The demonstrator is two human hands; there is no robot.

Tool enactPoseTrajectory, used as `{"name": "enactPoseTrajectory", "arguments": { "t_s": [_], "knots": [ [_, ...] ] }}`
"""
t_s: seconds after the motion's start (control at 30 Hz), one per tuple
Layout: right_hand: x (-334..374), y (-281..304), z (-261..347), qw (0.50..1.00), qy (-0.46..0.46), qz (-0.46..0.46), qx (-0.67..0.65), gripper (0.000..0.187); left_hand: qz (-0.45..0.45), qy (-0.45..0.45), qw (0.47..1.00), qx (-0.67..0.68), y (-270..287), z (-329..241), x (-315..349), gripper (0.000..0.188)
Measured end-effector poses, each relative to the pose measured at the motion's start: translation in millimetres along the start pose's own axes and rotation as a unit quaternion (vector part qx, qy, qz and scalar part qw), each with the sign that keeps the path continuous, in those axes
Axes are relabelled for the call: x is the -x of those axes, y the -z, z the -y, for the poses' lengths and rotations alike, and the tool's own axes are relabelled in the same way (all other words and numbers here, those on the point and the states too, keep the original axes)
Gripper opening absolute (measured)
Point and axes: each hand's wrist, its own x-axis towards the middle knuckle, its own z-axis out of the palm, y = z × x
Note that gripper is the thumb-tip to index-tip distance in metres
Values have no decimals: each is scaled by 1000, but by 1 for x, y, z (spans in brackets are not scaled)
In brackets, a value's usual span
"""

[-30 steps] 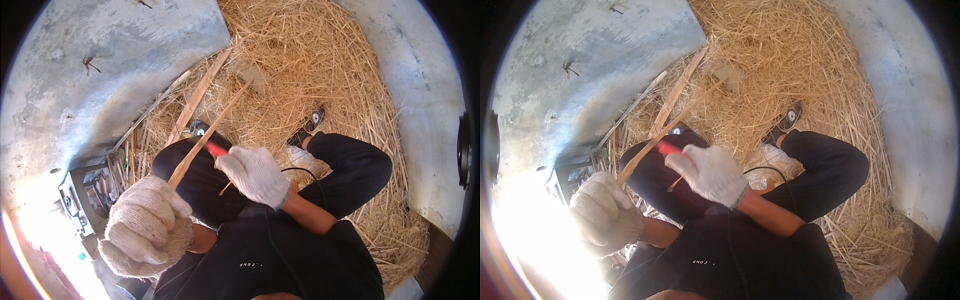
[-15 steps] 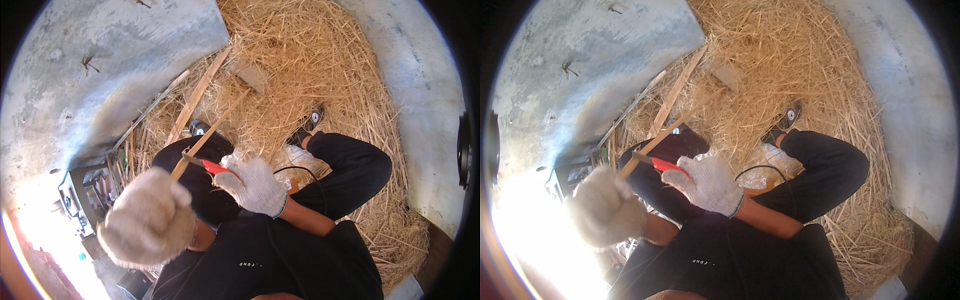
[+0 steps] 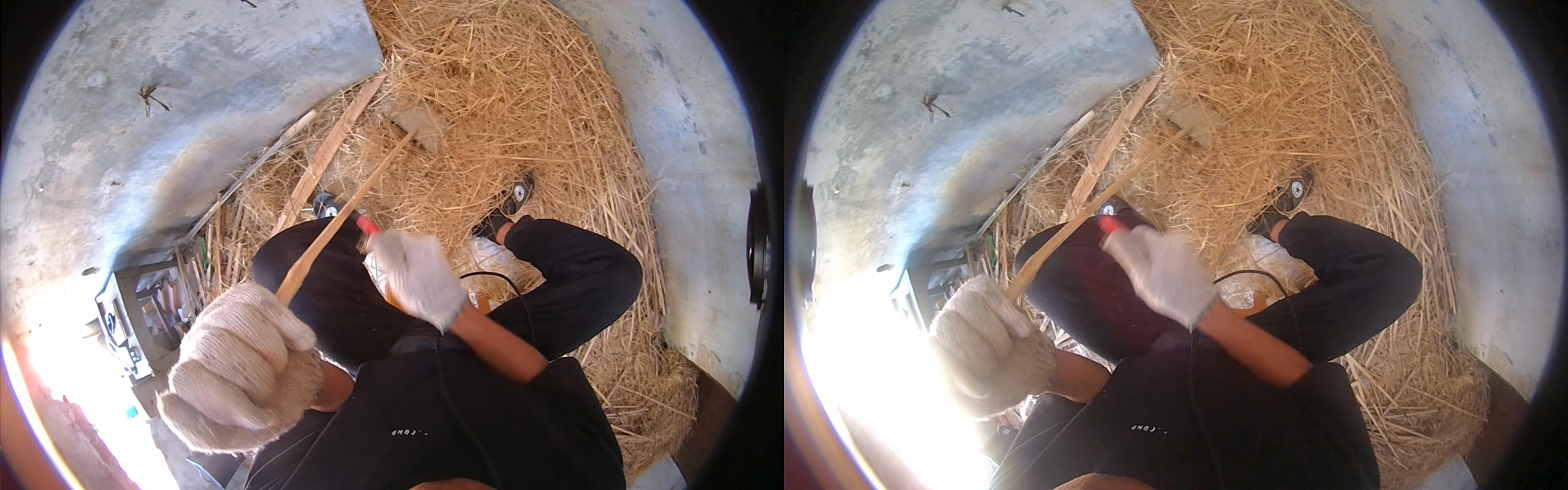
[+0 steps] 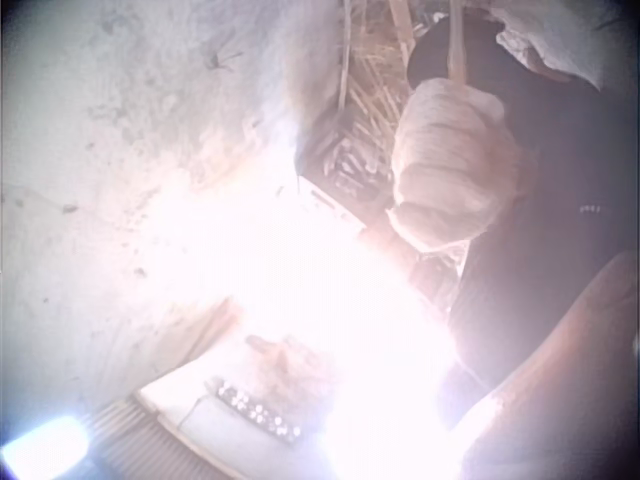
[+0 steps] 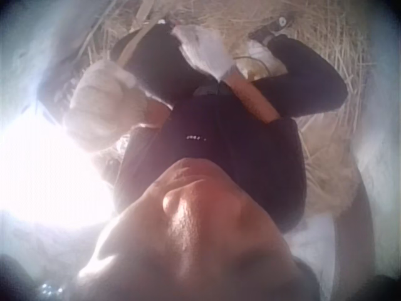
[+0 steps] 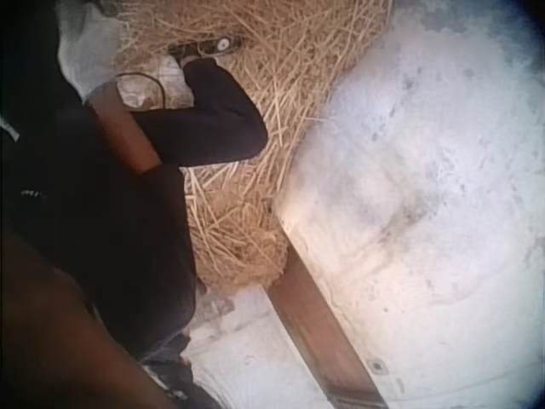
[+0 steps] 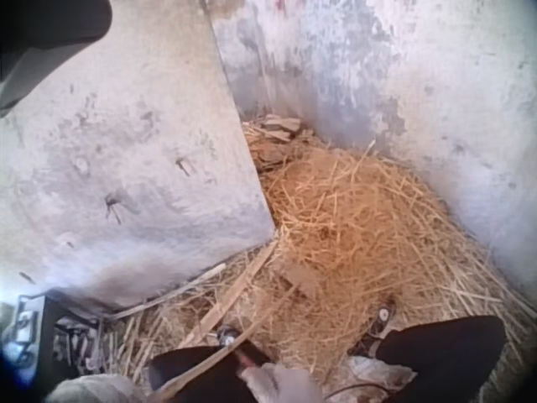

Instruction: The person strips bark from a wooden branch using a small hand tool.

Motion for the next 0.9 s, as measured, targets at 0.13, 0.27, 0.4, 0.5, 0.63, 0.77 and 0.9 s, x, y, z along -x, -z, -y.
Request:
{"name": "enactPoseTrajectory", "arguments": {
  "t_s": [0.13,0.27,0.4,0.5,0.63,0.77,0.9],
  "knots": [
    [-29,-3,-19,998,-62,-28,16,57,-5,-19,1000,24,8,1,-9,55],
    [-6,-6,11,1000,17,18,13,57,33,-26,999,17,4,-2,-18,56],
    [-8,-4,16,998,-34,49,18,59,48,-25,998,27,-3,2,-15,55],
    [-49,-1,-77,988,-108,-39,105,69,58,-22,998,21,-4,-3,-15,54],
    [-64,18,-100,975,-139,-33,171,70,80,-10,997,11,-11,-2,-12,34],
    [-29,17,-8,999,-38,-11,8,58,28,-21,999,27,0,-1,-10,56],
    [-38,-2,-27,993,56,31,99,54,71,-21,997,14,1,0,-16,34]
  ]
}}
